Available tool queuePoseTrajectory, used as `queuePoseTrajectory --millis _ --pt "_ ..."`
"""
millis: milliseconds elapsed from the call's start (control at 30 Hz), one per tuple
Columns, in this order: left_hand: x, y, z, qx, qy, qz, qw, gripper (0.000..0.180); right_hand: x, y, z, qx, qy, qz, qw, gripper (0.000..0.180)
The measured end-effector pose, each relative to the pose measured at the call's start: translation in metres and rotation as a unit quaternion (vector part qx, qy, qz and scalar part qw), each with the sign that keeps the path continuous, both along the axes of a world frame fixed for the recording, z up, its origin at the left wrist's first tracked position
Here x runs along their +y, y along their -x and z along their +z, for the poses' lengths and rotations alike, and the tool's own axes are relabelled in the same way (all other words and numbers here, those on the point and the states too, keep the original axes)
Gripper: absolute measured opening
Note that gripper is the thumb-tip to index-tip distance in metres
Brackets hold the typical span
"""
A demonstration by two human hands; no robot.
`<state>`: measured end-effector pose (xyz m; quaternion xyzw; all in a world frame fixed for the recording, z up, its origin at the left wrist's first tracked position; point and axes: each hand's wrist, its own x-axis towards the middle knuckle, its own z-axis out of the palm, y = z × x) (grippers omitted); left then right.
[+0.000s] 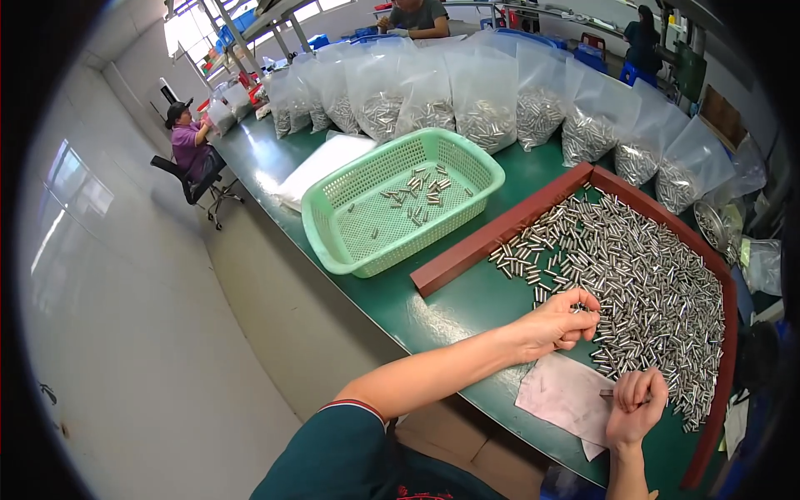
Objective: Inspecting and sorting small cylindrical metal components at a factory workbench.
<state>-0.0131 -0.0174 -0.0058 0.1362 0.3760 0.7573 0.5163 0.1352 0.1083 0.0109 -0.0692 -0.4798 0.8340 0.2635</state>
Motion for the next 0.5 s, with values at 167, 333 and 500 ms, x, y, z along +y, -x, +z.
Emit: queuePoseTrajectory --millis 167,333,500 --pt "0.003 0.001 0.000 0.010 0.015 -0.021 1.000 0.013 0.002 0.000 0.001 -0.008 -0.005 -0.002 1.000 0.037" --pt "-0.006 0.006 0.002 -0.118 -0.047 -0.010 0.992 0.011 -0.009 0.000 0.004 -0.033 -0.046 -0.013 0.998 0.037" --pt "-0.016 0.026 0.016 -0.246 -0.182 0.119 0.945 0.008 -0.006 -0.005 0.000 -0.023 -0.126 -0.011 0.992 0.037"
